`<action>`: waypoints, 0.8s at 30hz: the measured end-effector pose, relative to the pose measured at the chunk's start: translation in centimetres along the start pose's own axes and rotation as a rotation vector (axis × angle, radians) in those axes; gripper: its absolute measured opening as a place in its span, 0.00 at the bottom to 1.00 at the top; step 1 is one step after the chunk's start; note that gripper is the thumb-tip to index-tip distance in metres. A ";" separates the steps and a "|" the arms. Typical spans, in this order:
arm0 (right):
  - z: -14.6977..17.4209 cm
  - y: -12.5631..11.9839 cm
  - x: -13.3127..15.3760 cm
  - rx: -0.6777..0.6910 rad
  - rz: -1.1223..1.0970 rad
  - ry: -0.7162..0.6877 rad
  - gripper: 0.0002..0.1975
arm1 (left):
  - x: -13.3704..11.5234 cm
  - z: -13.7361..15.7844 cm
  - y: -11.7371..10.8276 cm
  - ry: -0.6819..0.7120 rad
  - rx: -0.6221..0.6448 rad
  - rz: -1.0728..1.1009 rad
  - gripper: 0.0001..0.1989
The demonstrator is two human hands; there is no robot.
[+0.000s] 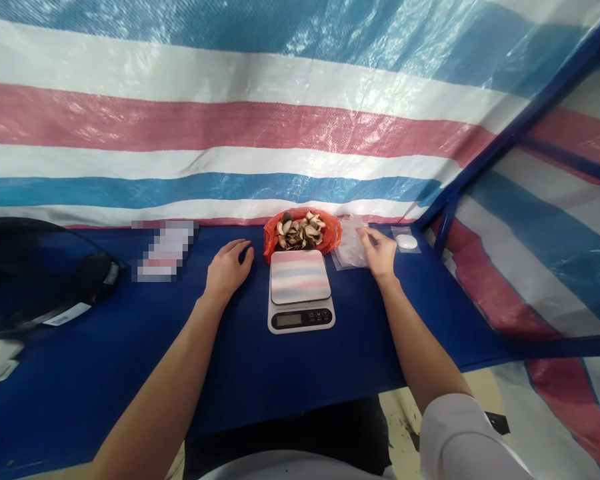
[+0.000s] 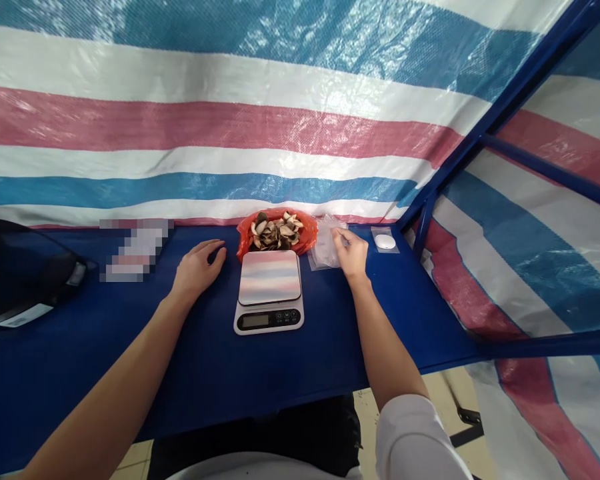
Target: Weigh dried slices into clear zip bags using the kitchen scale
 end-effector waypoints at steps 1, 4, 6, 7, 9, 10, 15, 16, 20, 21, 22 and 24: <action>0.0 -0.2 0.3 -0.019 -0.077 0.021 0.16 | -0.2 0.0 -0.5 0.008 -0.021 0.054 0.21; 0.2 -0.5 1.8 -0.057 -0.319 0.074 0.16 | -1.4 0.1 -2.0 0.039 -0.087 0.214 0.22; 0.4 -0.2 3.4 -0.066 -0.460 0.100 0.15 | -2.5 0.2 -2.6 0.032 -0.108 0.336 0.22; 0.6 0.1 4.3 -0.062 -0.521 0.117 0.14 | -3.1 0.3 -2.7 0.022 -0.105 0.406 0.22; 1.1 1.1 6.0 -0.029 -0.623 0.147 0.12 | -4.8 0.4 -2.3 0.012 -0.038 0.555 0.22; 1.4 1.7 6.7 -0.024 -0.678 0.174 0.12 | -5.6 0.4 -2.0 0.007 -0.002 0.621 0.22; 3.3 5.8 8.4 0.103 -0.970 0.390 0.15 | -8.1 1.0 0.2 -0.050 0.166 0.784 0.23; 3.6 6.4 8.5 0.128 -1.008 0.406 0.15 | -8.1 1.3 0.7 -0.075 0.191 0.815 0.24; 4.5 7.9 9.0 0.195 -1.118 0.454 0.15 | -7.3 2.3 2.2 -0.227 0.277 1.008 0.28; 4.6 8.0 9.1 0.198 -1.136 0.462 0.15 | -7.1 2.4 2.4 -0.262 0.289 1.051 0.29; 4.7 8.1 9.2 0.200 -1.147 0.466 0.15 | -6.9 2.5 2.6 -0.288 0.296 1.089 0.29; 4.8 8.2 9.4 0.207 -1.153 0.473 0.15 | -6.8 2.5 2.9 -0.322 0.322 1.160 0.27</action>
Point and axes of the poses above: each hand's wrist, its own z-axis away from the middle knuckle, its own y-axis out of the palm, x = y × z, the point moved 7 cm from there along -z, towards the middle knuckle, and after that the axes turned 3 degrees about -y, right-handed, at the moved point
